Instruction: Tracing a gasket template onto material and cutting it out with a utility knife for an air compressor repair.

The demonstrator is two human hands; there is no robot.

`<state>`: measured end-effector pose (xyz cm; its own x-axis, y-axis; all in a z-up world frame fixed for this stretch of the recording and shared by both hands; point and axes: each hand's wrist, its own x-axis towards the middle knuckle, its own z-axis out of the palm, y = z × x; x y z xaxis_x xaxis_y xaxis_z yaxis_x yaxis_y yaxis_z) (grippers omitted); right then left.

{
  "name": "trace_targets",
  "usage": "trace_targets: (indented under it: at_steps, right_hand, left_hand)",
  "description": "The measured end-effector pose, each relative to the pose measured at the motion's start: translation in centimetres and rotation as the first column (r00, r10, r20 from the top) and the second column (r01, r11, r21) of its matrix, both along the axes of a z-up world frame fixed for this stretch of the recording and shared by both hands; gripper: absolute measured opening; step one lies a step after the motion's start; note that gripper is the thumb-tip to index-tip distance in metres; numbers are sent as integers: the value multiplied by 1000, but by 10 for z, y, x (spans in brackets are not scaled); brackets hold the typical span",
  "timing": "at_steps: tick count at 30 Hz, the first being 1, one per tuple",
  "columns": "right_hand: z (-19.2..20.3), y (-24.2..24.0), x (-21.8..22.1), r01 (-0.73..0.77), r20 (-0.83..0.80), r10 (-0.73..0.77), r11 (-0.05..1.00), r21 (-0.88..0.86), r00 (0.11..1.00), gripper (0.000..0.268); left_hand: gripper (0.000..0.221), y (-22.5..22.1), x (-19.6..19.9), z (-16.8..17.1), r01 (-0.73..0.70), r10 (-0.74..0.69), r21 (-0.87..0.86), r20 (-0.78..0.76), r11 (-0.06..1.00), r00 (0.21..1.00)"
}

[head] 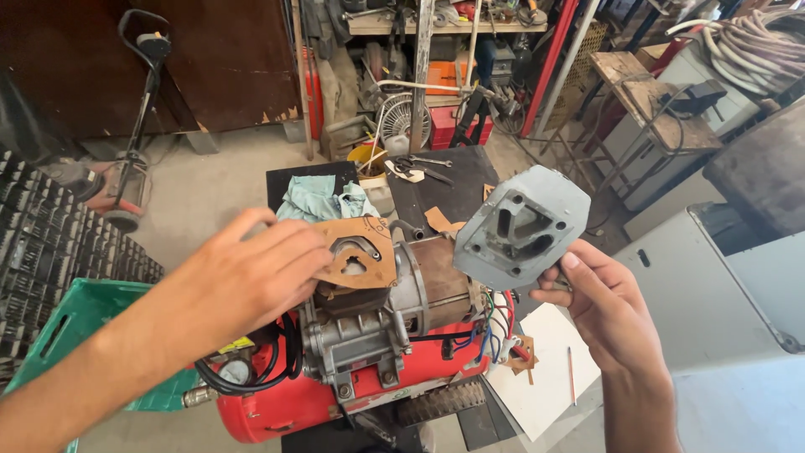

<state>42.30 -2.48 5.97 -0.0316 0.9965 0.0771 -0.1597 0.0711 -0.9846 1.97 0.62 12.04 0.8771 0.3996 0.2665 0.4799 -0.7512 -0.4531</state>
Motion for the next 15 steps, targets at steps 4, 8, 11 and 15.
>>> trace_targets:
  at_steps: [4,8,11,15]
  right_hand:
    - [-2,0,1,-5,-13,6,1000,21,1000,34]
    - [-5,0,2,5,-42,-4,1000,16,999,34]
    - [-2,-3,1,4,-67,-3,1000,12,998,30]
    - [-9,-12,-3,-1,-196,-1,1000,-12,981,28]
  left_hand:
    - [12,10,4,-3,78,-25,-130,372,988,928]
    - [34,14,14,-5,114,140,-291,722,950,678]
    - [16,-9,35,16,161,489,-556,811,816,322]
    - [30,-44,65,23,275,581,-636,772,721,259]
